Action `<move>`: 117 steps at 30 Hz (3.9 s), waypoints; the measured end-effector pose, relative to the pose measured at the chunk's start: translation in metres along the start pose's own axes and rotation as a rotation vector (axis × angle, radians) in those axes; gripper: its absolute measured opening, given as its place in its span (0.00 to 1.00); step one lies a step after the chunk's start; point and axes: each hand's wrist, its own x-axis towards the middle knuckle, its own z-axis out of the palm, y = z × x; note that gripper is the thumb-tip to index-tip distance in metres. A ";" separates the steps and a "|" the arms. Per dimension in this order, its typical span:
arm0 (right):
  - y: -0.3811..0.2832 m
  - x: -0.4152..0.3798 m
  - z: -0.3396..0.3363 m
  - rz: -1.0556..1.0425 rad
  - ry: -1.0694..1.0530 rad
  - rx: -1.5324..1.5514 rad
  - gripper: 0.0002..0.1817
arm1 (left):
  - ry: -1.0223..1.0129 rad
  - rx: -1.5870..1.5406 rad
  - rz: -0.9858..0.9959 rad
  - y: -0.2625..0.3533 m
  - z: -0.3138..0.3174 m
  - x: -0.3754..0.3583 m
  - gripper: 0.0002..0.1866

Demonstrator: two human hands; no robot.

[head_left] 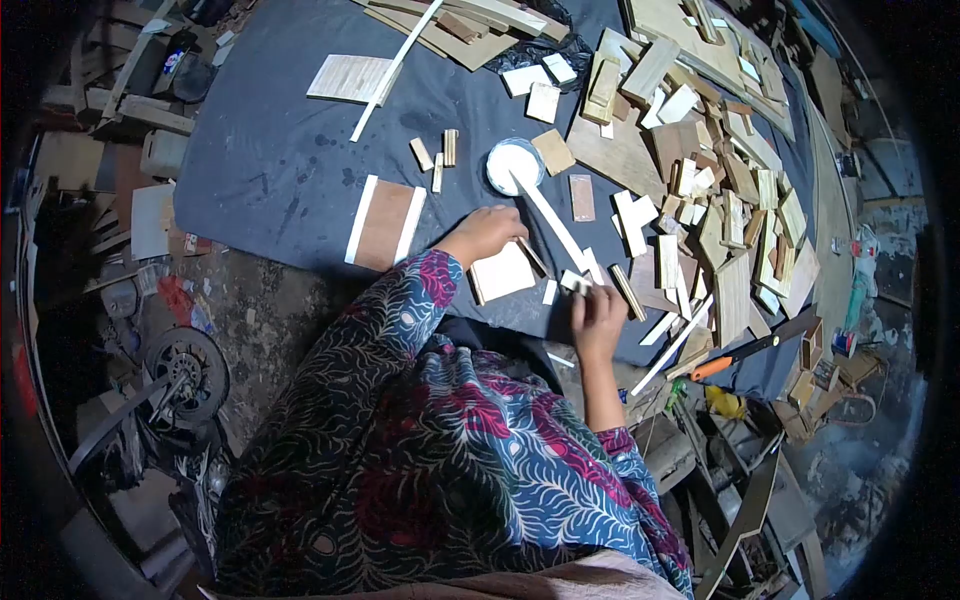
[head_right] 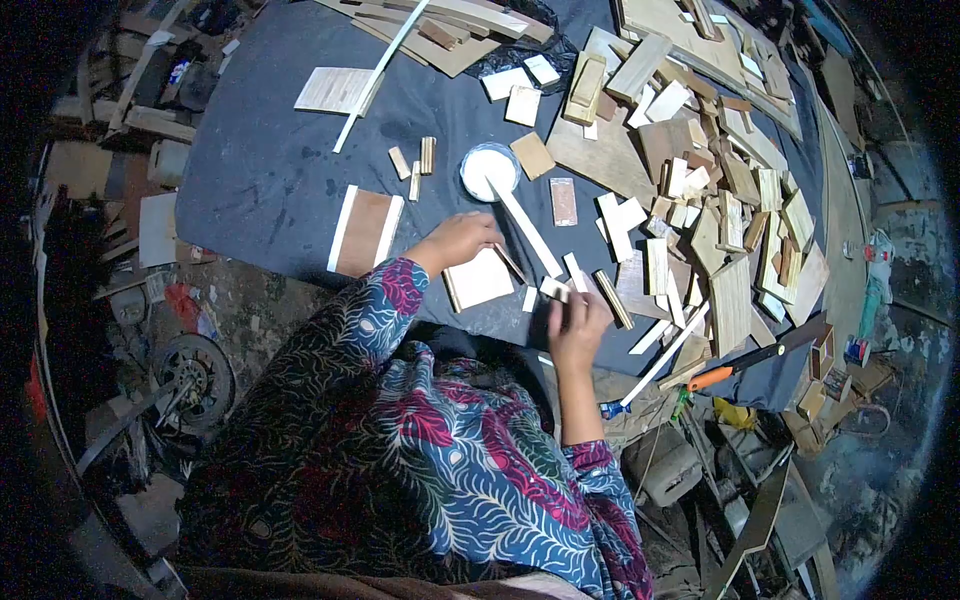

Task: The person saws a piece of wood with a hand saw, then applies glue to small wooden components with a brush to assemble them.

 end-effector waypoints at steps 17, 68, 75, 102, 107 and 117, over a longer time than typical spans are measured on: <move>-0.027 -0.009 0.068 0.595 -0.254 0.669 0.08 | 0.115 -0.382 -0.132 -0.006 0.006 -0.004 0.09; -0.036 0.011 0.042 0.042 -0.115 0.452 0.04 | 0.343 -0.187 0.078 0.006 -0.012 -0.044 0.06; -0.040 0.032 0.085 0.473 -0.192 0.595 0.07 | 0.273 -0.532 -0.175 -0.035 -0.009 -0.018 0.10; -0.046 0.032 0.082 0.196 -0.098 0.469 0.04 | 0.118 -0.299 -0.080 -0.038 -0.018 -0.020 0.12; -0.040 0.027 0.079 0.123 -0.104 0.498 0.06 | -0.013 -0.239 -0.107 -0.030 -0.024 -0.035 0.10; -0.041 0.024 0.074 0.045 -0.129 0.462 0.05 | 0.097 -0.345 -0.085 -0.033 -0.019 -0.045 0.06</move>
